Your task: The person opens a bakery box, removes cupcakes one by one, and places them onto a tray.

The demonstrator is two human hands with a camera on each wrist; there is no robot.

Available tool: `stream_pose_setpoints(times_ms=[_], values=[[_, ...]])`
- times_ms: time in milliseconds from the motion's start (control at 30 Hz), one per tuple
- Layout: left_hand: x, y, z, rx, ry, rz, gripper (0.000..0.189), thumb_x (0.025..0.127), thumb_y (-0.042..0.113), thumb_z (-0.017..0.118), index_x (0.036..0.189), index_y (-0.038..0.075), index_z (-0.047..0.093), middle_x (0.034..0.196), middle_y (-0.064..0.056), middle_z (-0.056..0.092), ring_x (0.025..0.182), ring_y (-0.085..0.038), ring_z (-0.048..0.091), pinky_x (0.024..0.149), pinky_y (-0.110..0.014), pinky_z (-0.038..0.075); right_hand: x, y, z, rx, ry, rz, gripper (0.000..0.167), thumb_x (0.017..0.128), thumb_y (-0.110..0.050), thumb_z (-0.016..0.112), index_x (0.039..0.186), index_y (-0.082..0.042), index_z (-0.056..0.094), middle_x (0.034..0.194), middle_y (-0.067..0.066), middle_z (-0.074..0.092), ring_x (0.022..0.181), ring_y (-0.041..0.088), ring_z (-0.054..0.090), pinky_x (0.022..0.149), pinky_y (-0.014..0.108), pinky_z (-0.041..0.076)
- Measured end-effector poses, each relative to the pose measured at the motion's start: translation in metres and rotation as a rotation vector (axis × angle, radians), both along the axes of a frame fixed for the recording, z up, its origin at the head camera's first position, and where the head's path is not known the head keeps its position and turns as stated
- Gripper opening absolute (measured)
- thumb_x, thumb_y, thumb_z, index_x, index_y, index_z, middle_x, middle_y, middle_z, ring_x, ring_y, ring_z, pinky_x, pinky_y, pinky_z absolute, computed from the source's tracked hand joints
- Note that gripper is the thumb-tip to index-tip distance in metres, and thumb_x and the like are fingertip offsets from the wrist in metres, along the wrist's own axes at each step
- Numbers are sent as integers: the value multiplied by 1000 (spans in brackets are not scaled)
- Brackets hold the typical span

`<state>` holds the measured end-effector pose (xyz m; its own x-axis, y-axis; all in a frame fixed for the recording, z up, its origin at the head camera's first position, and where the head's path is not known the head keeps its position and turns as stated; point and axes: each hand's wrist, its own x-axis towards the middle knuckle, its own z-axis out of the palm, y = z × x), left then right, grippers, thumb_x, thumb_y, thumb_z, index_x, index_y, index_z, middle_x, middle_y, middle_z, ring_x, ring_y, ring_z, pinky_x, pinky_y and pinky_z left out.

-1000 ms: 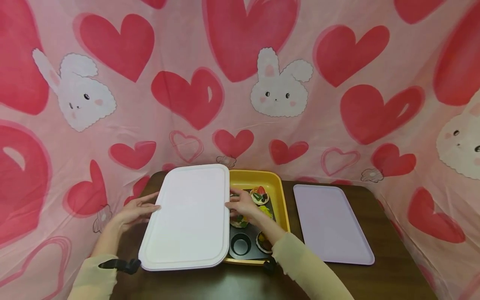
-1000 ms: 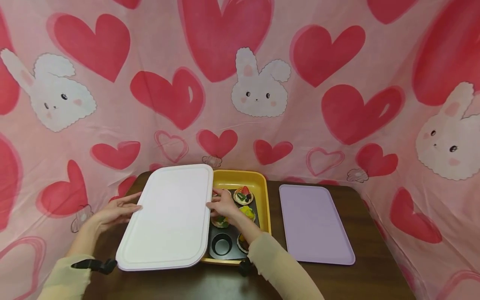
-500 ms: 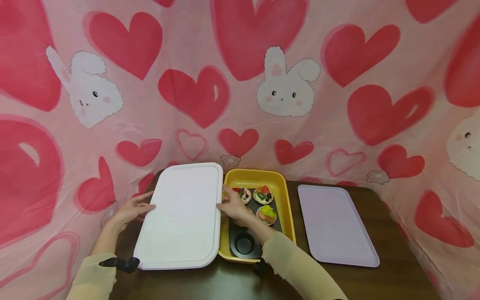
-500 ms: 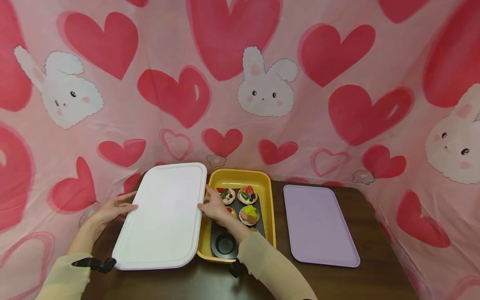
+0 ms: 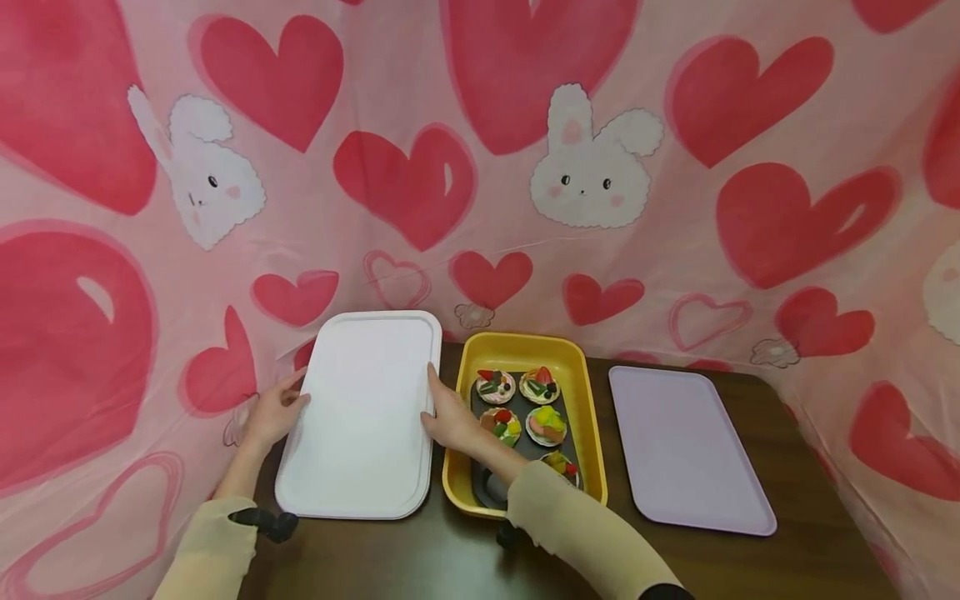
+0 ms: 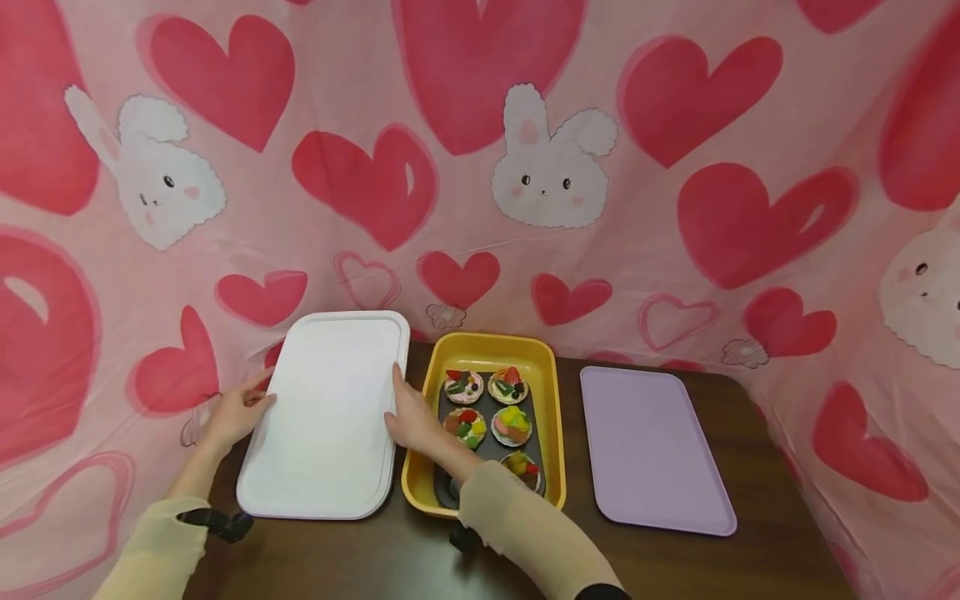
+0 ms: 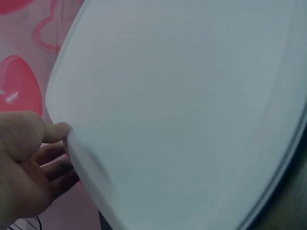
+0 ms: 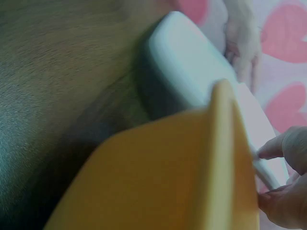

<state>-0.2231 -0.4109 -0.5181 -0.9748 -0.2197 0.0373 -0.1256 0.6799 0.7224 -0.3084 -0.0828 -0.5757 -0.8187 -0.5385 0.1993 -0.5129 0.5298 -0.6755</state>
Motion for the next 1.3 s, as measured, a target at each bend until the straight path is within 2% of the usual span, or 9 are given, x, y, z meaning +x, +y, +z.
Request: stream_pose_setpoints(times_ms=[67,200,267,367,467,667,900,1167,1300], values=[[-2,3,-6,-33,55,18,59,109,9,59,165,0,44,127,-41,70,116,-53,69,89,-50,61,3,-3,1,79,96,7,90,105,-20,70,176,-4,18,171,26,46,152,32,57,125,47,51],[-5,9,-16,-66,79,17,56,111,15,57,165,3,46,146,-41,62,125,-55,67,101,-63,60,27,-3,34,302,184,-45,85,106,-38,70,172,-2,30,172,31,41,162,46,41,135,61,34],[-6,12,-21,-84,45,-3,57,113,26,58,166,6,47,157,-40,53,136,-56,61,110,-70,54,38,-3,51,438,170,-76,87,107,-48,67,173,-3,30,174,33,35,167,49,30,138,65,24],[-7,14,-27,-122,-17,-49,64,112,40,60,166,9,47,166,-38,43,153,-59,45,121,-76,43,45,-2,59,564,125,-98,94,107,-60,61,174,-4,26,179,31,25,172,46,17,142,59,14],[-6,14,-30,-126,-69,-78,70,110,46,63,167,10,45,170,-37,38,161,-59,31,127,-78,32,45,-4,62,625,99,-96,100,105,-67,60,174,-3,25,180,30,23,173,44,12,143,57,10],[-6,11,-39,-128,-145,-96,79,108,52,63,170,9,39,175,-37,28,165,-58,21,130,-80,22,42,-12,63,784,145,-82,104,101,-77,57,171,-3,35,174,29,39,171,42,25,142,58,7],[-7,10,-54,-184,-80,-135,82,106,47,68,169,4,39,175,-36,27,167,-57,16,134,-76,12,38,-19,62,960,192,-39,103,100,-82,53,167,-5,46,157,13,66,158,31,52,140,65,4],[-5,13,-60,-239,-52,-159,81,106,45,68,167,-1,41,174,-37,28,166,-59,16,134,-77,10,39,-24,61,1073,177,-17,102,99,-85,51,168,-10,46,154,7,69,154,27,57,140,66,4],[-4,15,-63,-254,-57,-159,81,106,45,68,166,-2,41,174,-38,27,166,-59,16,134,-78,10,40,-25,57,1071,173,-32,99,101,-83,50,168,-10,46,152,7,71,154,27,57,140,65,3]])
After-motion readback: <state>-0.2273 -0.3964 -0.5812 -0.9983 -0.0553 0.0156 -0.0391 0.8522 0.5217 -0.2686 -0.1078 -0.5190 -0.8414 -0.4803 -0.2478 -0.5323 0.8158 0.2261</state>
